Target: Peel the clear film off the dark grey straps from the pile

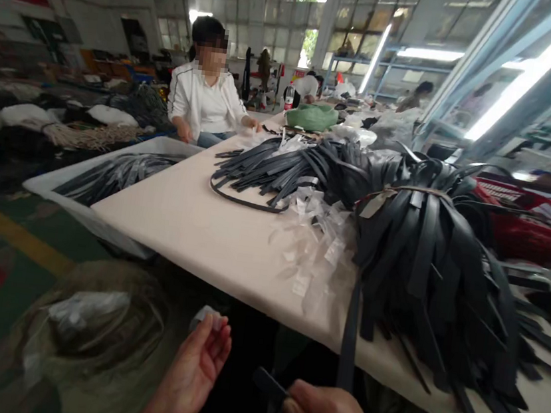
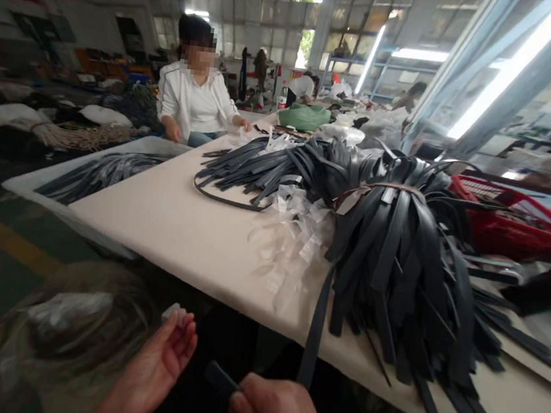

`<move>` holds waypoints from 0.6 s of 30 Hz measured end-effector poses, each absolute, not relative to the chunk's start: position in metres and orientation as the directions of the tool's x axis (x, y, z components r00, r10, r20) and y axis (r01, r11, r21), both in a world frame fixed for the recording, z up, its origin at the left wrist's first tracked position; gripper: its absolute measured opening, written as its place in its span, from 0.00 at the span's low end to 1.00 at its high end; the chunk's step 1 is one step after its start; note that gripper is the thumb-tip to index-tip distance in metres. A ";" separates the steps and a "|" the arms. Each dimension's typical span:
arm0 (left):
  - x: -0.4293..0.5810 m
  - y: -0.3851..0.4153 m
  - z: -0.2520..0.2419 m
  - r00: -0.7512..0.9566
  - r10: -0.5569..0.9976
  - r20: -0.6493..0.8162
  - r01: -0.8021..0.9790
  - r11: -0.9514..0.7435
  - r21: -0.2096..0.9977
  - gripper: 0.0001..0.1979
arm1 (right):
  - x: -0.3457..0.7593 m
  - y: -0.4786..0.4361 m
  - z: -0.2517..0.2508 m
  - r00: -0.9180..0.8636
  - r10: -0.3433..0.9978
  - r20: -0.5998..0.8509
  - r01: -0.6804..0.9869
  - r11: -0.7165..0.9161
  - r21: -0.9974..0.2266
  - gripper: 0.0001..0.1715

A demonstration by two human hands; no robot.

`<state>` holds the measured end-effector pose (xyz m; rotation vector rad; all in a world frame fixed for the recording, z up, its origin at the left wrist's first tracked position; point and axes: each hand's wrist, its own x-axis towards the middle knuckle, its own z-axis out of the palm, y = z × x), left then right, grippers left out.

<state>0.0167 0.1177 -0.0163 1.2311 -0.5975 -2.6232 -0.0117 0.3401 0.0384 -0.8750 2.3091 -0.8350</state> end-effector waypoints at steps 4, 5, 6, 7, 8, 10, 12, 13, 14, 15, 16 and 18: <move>0.025 0.127 -0.029 -0.668 -0.275 -0.692 -0.048 -0.911 0.409 0.05 | -0.020 0.310 0.030 -0.700 -0.640 -0.317 -0.251 0.636 -0.730 0.23; 0.027 0.128 -0.033 -0.678 -0.259 -0.688 -0.058 -0.914 0.401 0.06 | -0.023 0.305 0.029 -0.714 -0.629 -0.308 -0.251 0.640 -0.726 0.23; 0.029 0.129 -0.037 -0.690 -0.244 -0.681 -0.066 -0.916 0.395 0.06 | -0.025 0.300 0.029 -0.725 -0.622 -0.297 -0.259 0.645 -0.719 0.23; 0.029 0.129 -0.040 -0.701 -0.235 -0.674 -0.072 -0.916 0.394 0.05 | -0.027 0.296 0.029 -0.733 -0.618 -0.284 -0.274 0.651 -0.708 0.22; 0.030 0.129 -0.043 -0.711 -0.229 -0.665 -0.075 -0.915 0.396 0.04 | -0.029 0.293 0.029 -0.738 -0.616 -0.277 -0.289 0.659 -0.695 0.22; 0.029 0.129 -0.048 -0.721 -0.231 -0.653 -0.074 -0.912 0.404 0.02 | -0.031 0.289 0.029 -0.732 -0.611 -0.303 -0.305 0.691 -0.656 0.22; 0.028 0.129 -0.050 -0.726 -0.232 -0.648 -0.070 -0.912 0.405 0.04 | -0.032 0.285 0.028 -0.725 -0.603 -0.333 -0.317 0.721 -0.616 0.21; 0.028 0.131 -0.050 -0.729 -0.230 -0.645 -0.070 -0.911 0.405 0.07 | -0.033 0.282 0.027 -0.724 -0.599 -0.343 -0.323 0.733 -0.599 0.21; 0.028 0.133 -0.050 -0.737 -0.224 -0.638 -0.076 -0.910 0.408 0.10 | -0.034 0.279 0.027 -0.722 -0.598 -0.349 -0.330 0.741 -0.585 0.21; 0.029 0.135 -0.049 -0.750 -0.213 -0.626 -0.088 -0.906 0.415 0.13 | -0.034 0.276 0.026 -0.719 -0.599 -0.352 -0.341 0.746 -0.573 0.21; 0.030 0.138 -0.049 -0.767 -0.198 -0.610 -0.105 -0.899 0.425 0.16 | -0.035 0.273 0.025 -0.716 -0.600 -0.355 -0.352 0.751 -0.559 0.22; 0.031 0.141 -0.049 -0.796 -0.173 -0.580 -0.136 -0.882 0.450 0.18 | -0.038 0.269 0.024 -0.707 -0.611 -0.356 -0.398 0.760 -0.514 0.22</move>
